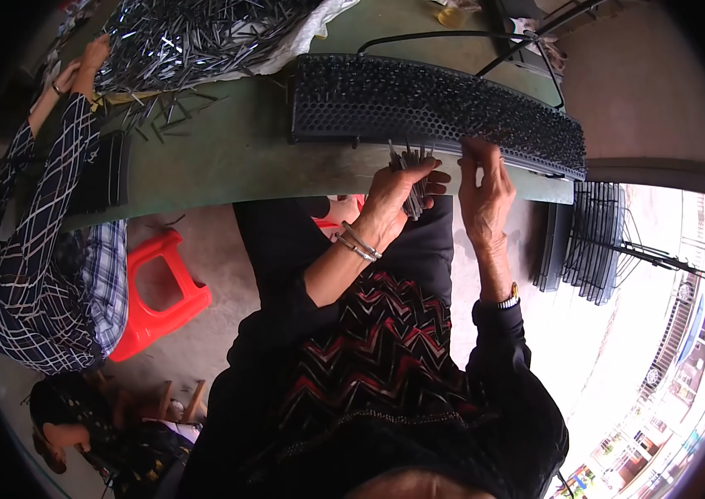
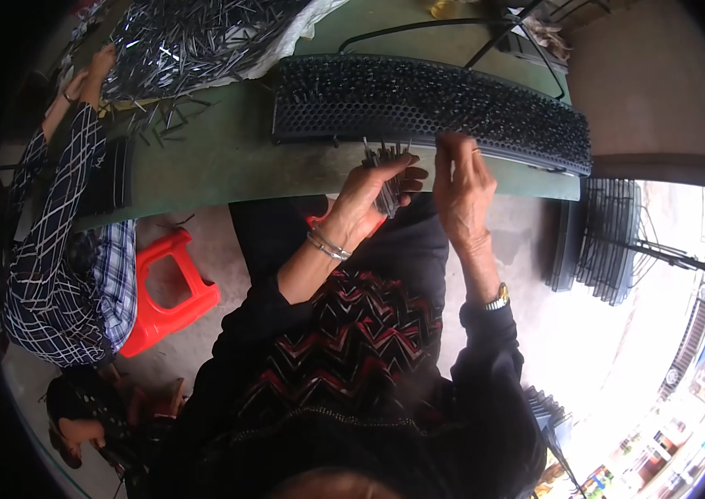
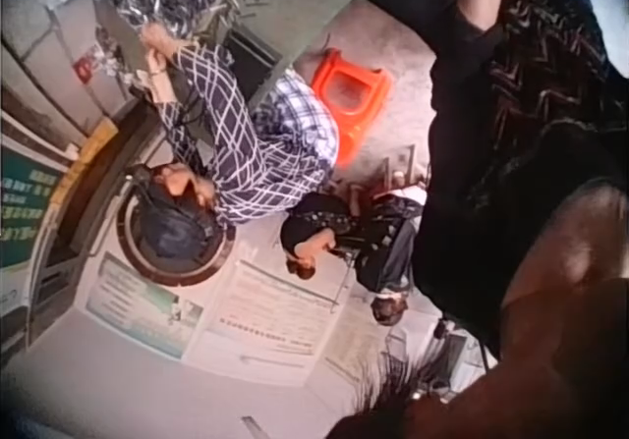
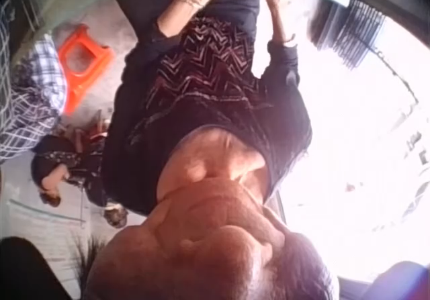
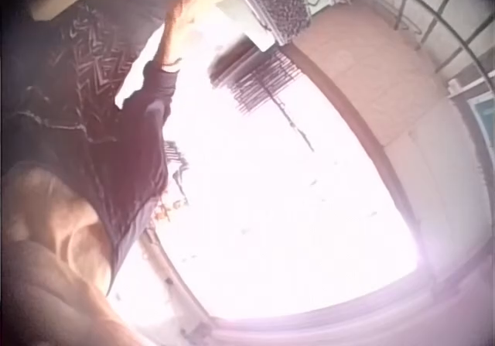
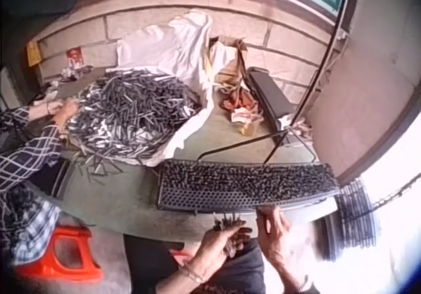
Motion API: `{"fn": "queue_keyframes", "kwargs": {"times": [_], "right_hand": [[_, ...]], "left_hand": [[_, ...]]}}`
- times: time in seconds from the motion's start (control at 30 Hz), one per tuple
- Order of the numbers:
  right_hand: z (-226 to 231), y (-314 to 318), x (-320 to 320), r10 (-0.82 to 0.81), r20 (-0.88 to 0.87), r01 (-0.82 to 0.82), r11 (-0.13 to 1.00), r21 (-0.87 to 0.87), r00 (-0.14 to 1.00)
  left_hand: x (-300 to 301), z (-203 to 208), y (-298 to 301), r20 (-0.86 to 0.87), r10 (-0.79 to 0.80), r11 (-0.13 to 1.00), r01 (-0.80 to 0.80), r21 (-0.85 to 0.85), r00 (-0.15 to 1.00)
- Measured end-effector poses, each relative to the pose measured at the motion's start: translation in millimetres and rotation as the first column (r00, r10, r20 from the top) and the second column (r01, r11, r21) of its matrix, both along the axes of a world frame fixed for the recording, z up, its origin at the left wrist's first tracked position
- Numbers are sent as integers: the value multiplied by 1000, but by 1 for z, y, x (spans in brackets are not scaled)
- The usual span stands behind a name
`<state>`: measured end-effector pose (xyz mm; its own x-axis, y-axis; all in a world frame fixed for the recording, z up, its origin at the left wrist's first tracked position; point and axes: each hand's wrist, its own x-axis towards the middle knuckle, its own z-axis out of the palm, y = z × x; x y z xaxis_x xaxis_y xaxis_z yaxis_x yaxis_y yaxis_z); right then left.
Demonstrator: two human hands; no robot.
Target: Inserting small metal pins or clips into a perforated metal frame on an assembly table.
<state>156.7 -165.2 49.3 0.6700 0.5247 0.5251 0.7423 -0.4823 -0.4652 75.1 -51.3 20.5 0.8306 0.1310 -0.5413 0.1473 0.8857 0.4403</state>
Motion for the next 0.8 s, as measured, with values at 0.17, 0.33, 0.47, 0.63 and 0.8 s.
{"fn": "queue_keyframes", "kwargs": {"times": [0.17,0.33,0.47,0.63,0.8], "right_hand": [[10,0,-30,162,182,-132,977,-167,970],[-3,0,-32,200,46,-198,979,-47,979],[11,3,-24,155,-594,4,966,257,789],[11,0,-4,133,-875,90,976,197,466],[10,-4,-3,165,-890,61,976,210,426]], "left_hand": [[2,-1,10,-18,44,999,-44,-1,999],[2,-6,12,-27,69,997,-69,-23,997],[-3,-3,12,-11,10,997,-9,80,1000],[-11,6,5,35,-50,975,42,219,998],[-16,8,4,-26,-94,949,98,299,995]]}}
